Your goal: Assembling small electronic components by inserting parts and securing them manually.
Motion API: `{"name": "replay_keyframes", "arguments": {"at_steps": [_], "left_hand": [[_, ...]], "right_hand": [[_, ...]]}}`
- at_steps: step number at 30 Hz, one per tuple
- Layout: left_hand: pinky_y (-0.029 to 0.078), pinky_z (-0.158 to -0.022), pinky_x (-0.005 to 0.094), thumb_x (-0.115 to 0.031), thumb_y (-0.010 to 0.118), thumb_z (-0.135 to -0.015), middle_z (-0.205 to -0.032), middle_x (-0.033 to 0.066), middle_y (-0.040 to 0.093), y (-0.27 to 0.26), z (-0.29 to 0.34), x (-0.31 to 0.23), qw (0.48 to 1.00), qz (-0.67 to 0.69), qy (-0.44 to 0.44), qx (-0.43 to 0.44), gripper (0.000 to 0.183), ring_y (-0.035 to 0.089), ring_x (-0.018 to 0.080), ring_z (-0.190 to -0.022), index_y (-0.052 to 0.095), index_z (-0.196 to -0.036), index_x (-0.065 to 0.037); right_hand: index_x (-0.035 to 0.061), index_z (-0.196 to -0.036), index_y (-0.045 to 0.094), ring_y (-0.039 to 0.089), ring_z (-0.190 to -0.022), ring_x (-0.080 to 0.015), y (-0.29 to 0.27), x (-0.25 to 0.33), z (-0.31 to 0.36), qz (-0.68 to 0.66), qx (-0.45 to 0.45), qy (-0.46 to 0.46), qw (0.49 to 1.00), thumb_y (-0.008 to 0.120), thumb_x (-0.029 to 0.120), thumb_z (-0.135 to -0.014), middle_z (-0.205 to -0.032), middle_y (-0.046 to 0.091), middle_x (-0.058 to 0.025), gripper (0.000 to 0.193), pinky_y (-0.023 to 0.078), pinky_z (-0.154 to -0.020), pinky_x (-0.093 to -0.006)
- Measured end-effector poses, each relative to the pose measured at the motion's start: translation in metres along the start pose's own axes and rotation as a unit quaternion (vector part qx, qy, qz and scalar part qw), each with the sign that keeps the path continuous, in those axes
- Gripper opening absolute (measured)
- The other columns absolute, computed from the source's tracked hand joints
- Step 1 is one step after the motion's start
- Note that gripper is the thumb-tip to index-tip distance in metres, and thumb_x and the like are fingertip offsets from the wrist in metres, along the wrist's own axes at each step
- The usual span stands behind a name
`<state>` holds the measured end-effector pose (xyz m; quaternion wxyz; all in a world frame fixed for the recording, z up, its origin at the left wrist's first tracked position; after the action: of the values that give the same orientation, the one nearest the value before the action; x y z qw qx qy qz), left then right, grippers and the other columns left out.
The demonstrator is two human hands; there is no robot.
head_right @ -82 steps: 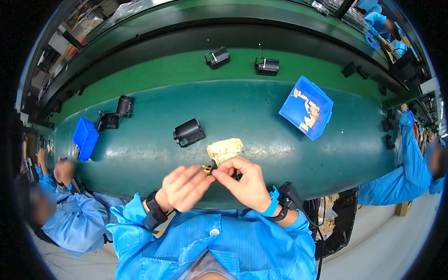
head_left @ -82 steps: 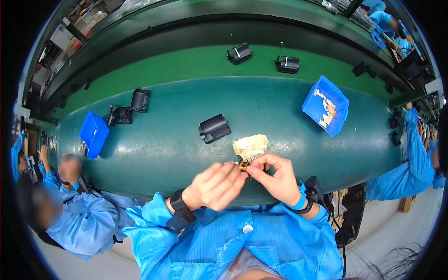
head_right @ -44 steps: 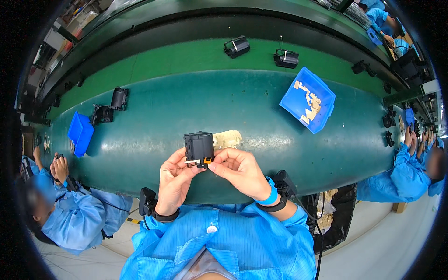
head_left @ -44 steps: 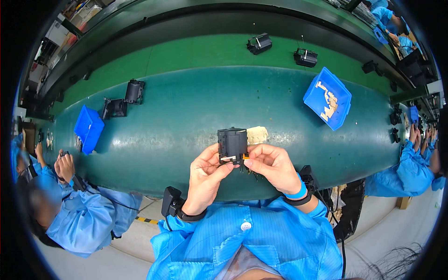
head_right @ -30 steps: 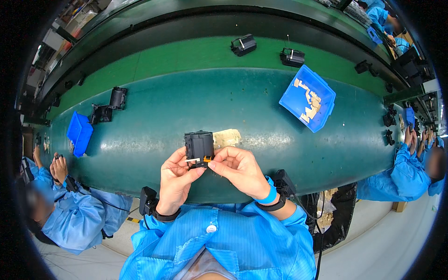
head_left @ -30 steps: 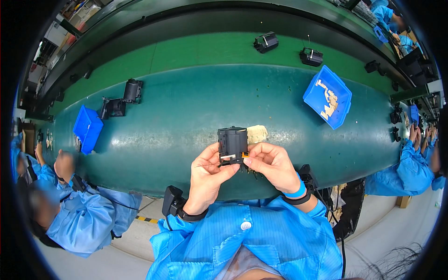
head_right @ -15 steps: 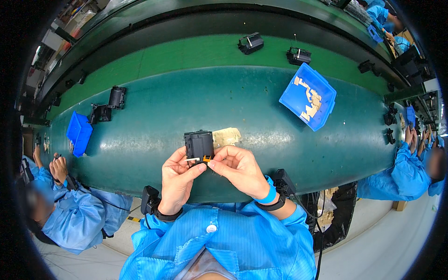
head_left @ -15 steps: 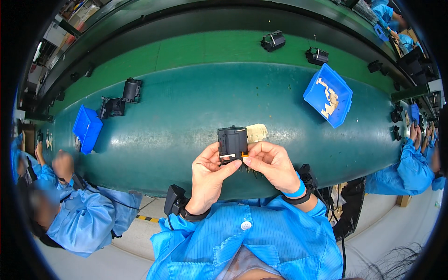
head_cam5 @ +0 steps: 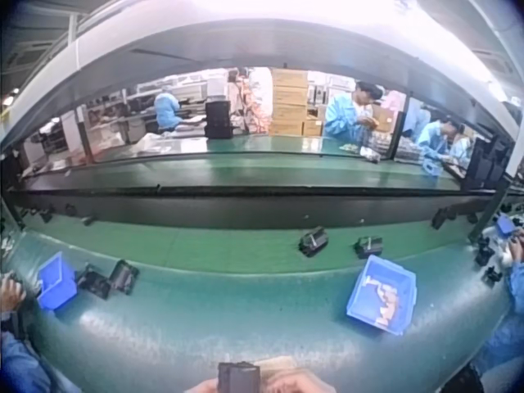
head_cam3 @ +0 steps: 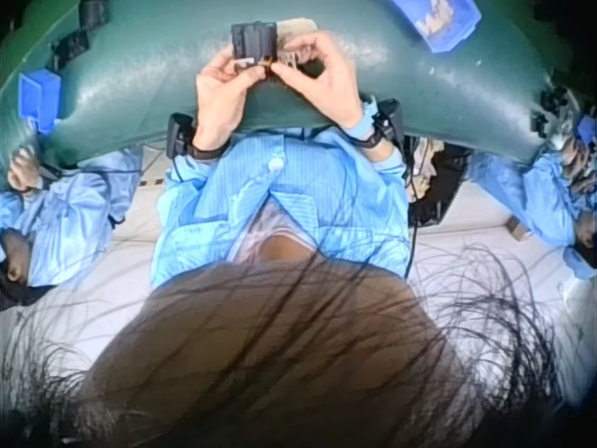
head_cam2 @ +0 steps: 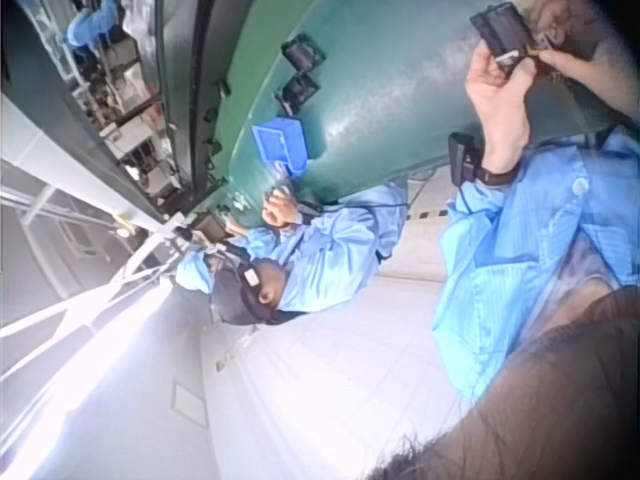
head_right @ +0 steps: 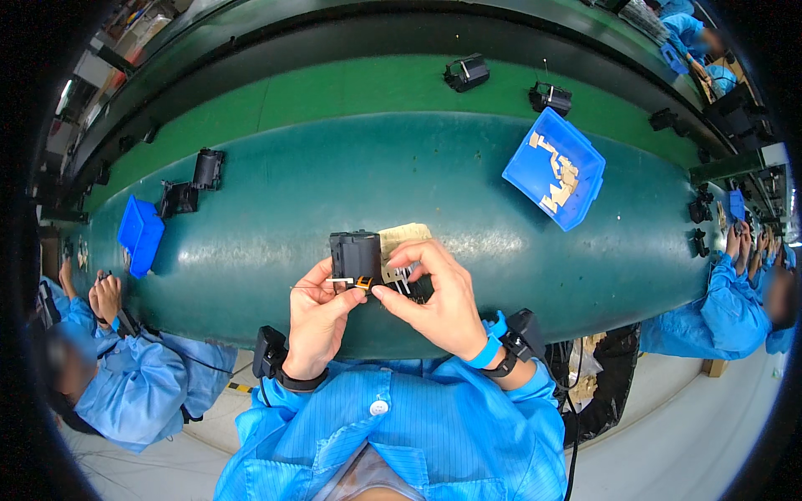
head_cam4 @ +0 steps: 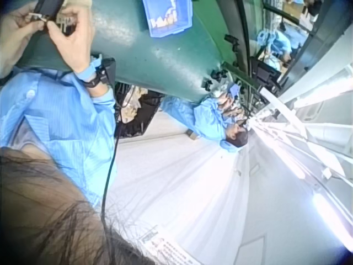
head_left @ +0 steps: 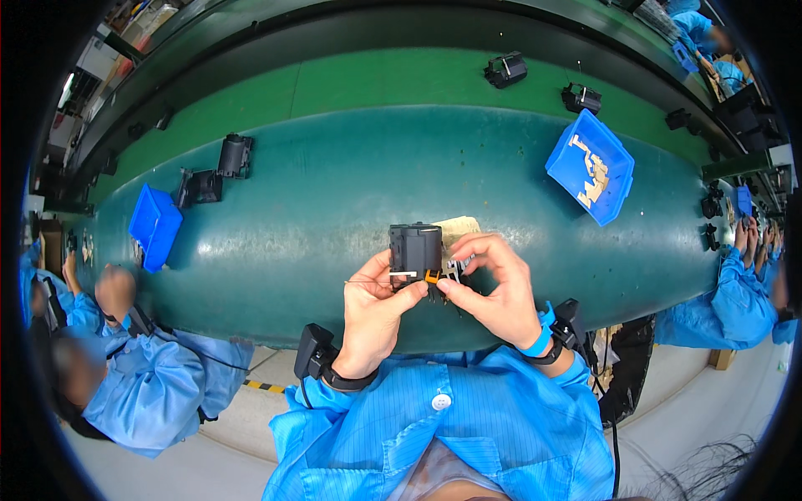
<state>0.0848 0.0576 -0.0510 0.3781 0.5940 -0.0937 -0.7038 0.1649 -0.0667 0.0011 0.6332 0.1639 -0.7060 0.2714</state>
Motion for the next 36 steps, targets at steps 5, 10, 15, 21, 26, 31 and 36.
{"name": "replay_keyframes", "arguments": {"at_steps": [5,10,15,21,26,31,36], "left_hand": [[0.054,-0.075,0.0251,0.013,0.064,-0.076,-0.099,0.0111,0.066,0.003,0.001,0.0,1.0,0.008,-0.009,-0.006,0.043,0.064,0.0136,-0.086,0.055,-0.116,0.005],[0.054,-0.074,0.0247,0.014,0.065,-0.075,-0.098,0.0111,0.066,0.004,0.003,0.003,1.0,0.01,-0.02,-0.001,0.044,0.064,0.0129,-0.083,0.055,-0.117,0.005],[0.053,-0.079,0.0259,0.013,0.065,-0.074,-0.102,0.0121,0.066,0.004,0.003,0.007,0.999,-0.004,-0.032,0.006,0.047,0.064,0.0135,-0.088,0.053,-0.119,0.007],[0.053,-0.079,0.0259,0.014,0.064,-0.074,-0.1,0.0127,0.066,0.008,0.003,0.007,0.999,-0.002,-0.037,0.011,0.046,0.064,0.0138,-0.088,0.052,-0.118,0.008],[0.053,-0.079,0.0257,0.014,0.064,-0.074,-0.1,0.0127,0.066,0.007,0.002,0.009,0.999,-0.003,-0.04,0.007,0.046,0.064,0.0138,-0.087,0.053,-0.118,0.008],[0.054,-0.077,0.0252,0.014,0.065,-0.074,-0.099,0.0123,0.066,0.008,0.002,0.01,0.999,0.0,-0.039,0.008,0.046,0.064,0.0135,-0.086,0.053,-0.117,0.008],[0.054,-0.077,0.0256,0.014,0.065,-0.074,-0.098,0.0117,0.066,0.008,0.002,0.013,0.999,-0.004,-0.045,0.004,0.045,0.064,0.0131,-0.085,0.054,-0.117,0.007]], "right_hand": [[0.0068,-0.088,0.062,0.057,-0.094,-0.0257,-0.005,0.042,-0.002,0.219,-0.031,-0.178,0.959,0.077,0.008,-0.069,-0.099,0.06,-0.0066,0.025,0.047,-0.073,-0.0335],[0.0062,-0.083,0.063,0.056,-0.092,-0.0256,-0.004,0.045,-0.004,0.214,-0.026,-0.208,0.954,0.076,0.009,-0.07,-0.098,0.059,-0.0069,0.019,0.046,-0.074,-0.0342],[0.0057,-0.08,0.064,0.058,-0.093,-0.0251,-0.009,0.028,-0.01,0.166,-0.019,-0.142,0.976,0.075,0.009,-0.072,-0.098,0.06,-0.0082,0.014,0.047,-0.077,-0.0339],[0.0051,-0.082,0.065,0.061,-0.094,-0.0247,-0.013,0.01,-0.014,0.097,-0.009,-0.086,0.992,0.073,0.009,-0.075,-0.103,0.062,-0.01,0.012,0.047,-0.082,-0.0338],[0.0047,-0.082,0.065,0.062,-0.093,-0.0233,-0.013,0.008,-0.014,0.08,-0.004,-0.084,0.993,0.073,0.009,-0.076,-0.104,0.062,-0.0106,0.011,0.048,-0.082,-0.0335],[0.0031,-0.082,0.065,0.062,-0.091,-0.0184,-0.013,0.005,-0.014,0.061,0.005,-0.061,0.996,0.072,0.007,-0.078,-0.105,0.062,-0.0101,0.01,0.05,-0.079,-0.0297],[0.0029,-0.083,0.065,0.061,-0.089,-0.0168,-0.014,0.003,-0.014,0.051,0.007,-0.056,0.997,0.072,0.007,-0.078,-0.105,0.062,-0.0098,0.009,0.05,-0.077,-0.0289]]}}
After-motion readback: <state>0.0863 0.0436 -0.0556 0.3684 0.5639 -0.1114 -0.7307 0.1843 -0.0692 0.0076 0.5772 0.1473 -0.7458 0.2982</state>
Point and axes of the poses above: each hand's wrist, its own z-axis away from the middle knuckle, its own y-axis out of the palm, x = y × z, the point moved 9 cm from there along -z, towards the middle knuckle
